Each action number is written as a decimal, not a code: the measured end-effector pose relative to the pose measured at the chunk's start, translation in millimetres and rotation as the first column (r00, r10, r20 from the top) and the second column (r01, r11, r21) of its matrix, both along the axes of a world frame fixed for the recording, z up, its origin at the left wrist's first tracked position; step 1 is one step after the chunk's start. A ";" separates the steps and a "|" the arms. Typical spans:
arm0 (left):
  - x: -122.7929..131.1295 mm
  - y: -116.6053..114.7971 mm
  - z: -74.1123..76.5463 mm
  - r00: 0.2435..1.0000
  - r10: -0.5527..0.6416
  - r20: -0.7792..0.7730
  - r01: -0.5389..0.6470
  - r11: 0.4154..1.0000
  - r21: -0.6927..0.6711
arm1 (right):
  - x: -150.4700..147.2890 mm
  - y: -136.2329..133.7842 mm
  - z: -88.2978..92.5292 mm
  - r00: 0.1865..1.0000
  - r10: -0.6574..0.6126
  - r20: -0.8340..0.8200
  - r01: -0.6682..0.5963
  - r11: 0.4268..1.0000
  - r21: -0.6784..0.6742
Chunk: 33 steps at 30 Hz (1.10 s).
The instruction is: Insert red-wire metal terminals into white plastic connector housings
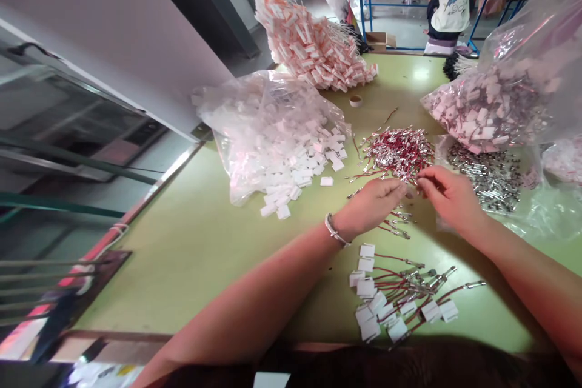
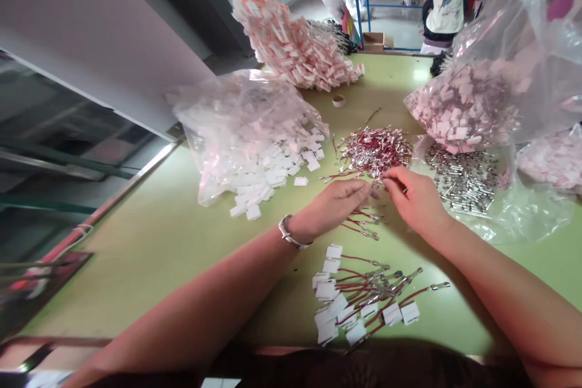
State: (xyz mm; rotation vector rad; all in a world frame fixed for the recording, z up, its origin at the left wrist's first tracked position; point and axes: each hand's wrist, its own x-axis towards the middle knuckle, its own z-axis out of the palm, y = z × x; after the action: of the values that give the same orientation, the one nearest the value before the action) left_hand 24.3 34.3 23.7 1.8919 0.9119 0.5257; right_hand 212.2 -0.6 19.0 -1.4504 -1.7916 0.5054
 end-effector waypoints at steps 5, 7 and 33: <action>1.1 0.0 0.1 1.000 -0.017 -0.020 0.018 0.997 0.080 | -6.4 -4.7 -4.7 0.990 0.102 0.095 -0.110 0.991 0.077; 0.4 1.6 -0.5 0.999 -0.039 -0.036 0.043 0.990 0.138 | -7.1 -5.2 -3.8 0.992 0.095 0.078 -0.100 0.993 0.056; -28.5 43.3 -27.1 0.829 0.285 -0.481 0.007 0.854 0.519 | 21.6 9.5 19.8 0.896 0.038 0.442 -0.009 0.998 -0.066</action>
State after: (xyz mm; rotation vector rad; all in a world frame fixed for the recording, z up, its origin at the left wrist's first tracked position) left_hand -4.2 77.6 -3.4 2.5394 1.4032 0.3264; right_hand 233.8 8.8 38.8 -1.6897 -2.1644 0.2526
